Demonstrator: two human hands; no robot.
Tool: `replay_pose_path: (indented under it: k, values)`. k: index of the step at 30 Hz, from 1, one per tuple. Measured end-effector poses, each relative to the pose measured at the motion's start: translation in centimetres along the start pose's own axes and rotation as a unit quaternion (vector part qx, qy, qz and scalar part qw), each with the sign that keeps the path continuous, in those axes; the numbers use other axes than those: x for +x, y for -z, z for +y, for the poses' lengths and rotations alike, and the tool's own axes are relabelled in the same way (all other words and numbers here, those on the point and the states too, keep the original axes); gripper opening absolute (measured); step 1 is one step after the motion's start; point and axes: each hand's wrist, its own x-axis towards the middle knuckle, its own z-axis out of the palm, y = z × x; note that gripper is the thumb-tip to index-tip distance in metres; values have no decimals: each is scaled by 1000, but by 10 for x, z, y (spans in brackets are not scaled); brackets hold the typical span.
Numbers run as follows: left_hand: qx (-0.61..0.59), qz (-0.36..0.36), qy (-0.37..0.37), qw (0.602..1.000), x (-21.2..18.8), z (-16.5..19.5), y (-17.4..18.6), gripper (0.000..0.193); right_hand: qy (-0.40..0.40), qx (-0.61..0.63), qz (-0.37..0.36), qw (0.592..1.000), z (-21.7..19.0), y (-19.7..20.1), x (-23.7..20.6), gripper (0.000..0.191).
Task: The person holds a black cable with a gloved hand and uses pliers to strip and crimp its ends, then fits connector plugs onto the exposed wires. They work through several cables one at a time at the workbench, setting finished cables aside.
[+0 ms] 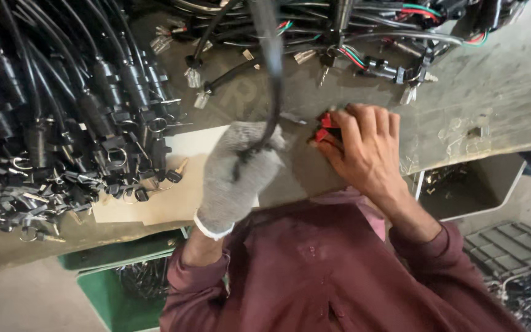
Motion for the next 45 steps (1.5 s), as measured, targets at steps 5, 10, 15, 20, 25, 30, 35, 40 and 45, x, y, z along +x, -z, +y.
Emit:
replay_pose_path:
  k: [5,10,15,20,25,30,35,40,45]
  values:
    - [99,-72,6,992,-4,19,-7,49,-108,347,-3,932,12,4,5,41]
    - [160,-87,-67,981,-8,25,-23,60,-2,716,-157,680,0,9,22,13]
    - [112,-120,-77,983,-18,32,-30,72,135,205,5,969,-20,13,44,44]
    - [8,-137,32,990,-22,34,-27,80,148,221,-28,964,-20,25,58,52]
    - [23,-126,-32,991,-15,28,-23,82,156,230,-17,960,-16,21,58,46]
    - [88,-129,33,987,-4,31,-17,76,152,127,-37,979,-7,8,57,37]
    - [167,-147,-25,975,3,44,-12,70,146,98,-16,984,-5,-6,60,55]
    - [109,-138,63,982,0,44,-18,81,167,170,-9,971,-5,0,59,34]
    - [427,16,-193,883,-2,23,-27,69,126,178,-25,976,-14,11,49,34]
